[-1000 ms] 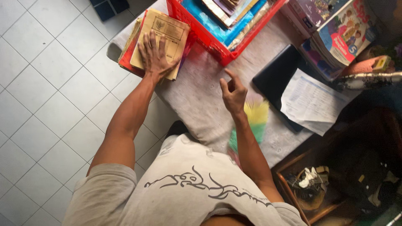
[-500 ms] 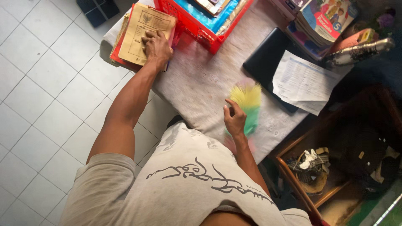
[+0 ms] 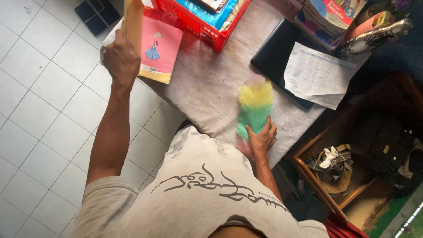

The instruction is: The person cleans envelopes using a duster. They pick up a stack of envelopes, hold them one by one, and wipe the surfaces with a colorful duster before placing them into a red crate.

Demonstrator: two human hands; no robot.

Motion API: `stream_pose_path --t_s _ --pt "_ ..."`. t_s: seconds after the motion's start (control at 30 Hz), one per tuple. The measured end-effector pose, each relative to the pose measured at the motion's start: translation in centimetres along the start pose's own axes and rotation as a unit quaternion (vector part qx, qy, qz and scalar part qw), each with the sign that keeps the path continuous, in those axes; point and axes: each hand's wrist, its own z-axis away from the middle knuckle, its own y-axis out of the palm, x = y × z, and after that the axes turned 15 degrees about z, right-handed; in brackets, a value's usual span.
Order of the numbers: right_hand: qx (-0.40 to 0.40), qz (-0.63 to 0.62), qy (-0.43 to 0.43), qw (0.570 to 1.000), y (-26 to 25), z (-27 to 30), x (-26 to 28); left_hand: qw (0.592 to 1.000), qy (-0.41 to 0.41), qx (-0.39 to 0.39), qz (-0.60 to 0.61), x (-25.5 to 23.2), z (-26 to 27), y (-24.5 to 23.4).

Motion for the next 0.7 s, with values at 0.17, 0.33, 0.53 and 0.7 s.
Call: stream_pose_path --t_s 0.17,0.33,0.53,0.7 --pt "0.065 0.053 0.005 0.996 0.4 -0.5 1.3 0.999 0.005 -0.002 0.043 -1.3 1.7 -0.3" --pt "0.078 0.053 0.007 0.996 -0.3 -0.4 1.5 0.998 0.011 -0.005 0.061 -0.7 -0.3 0.5" --pt "0.074 0.035 -0.003 0.997 -1.0 -0.1 1.6 0.992 0.074 0.024 0.1 2.4 -3.7 -1.9" --pt "0.051 0.031 -0.01 0.998 -0.9 -0.1 1.3 0.991 -0.044 0.032 0.124 3.8 -4.3 -3.8"
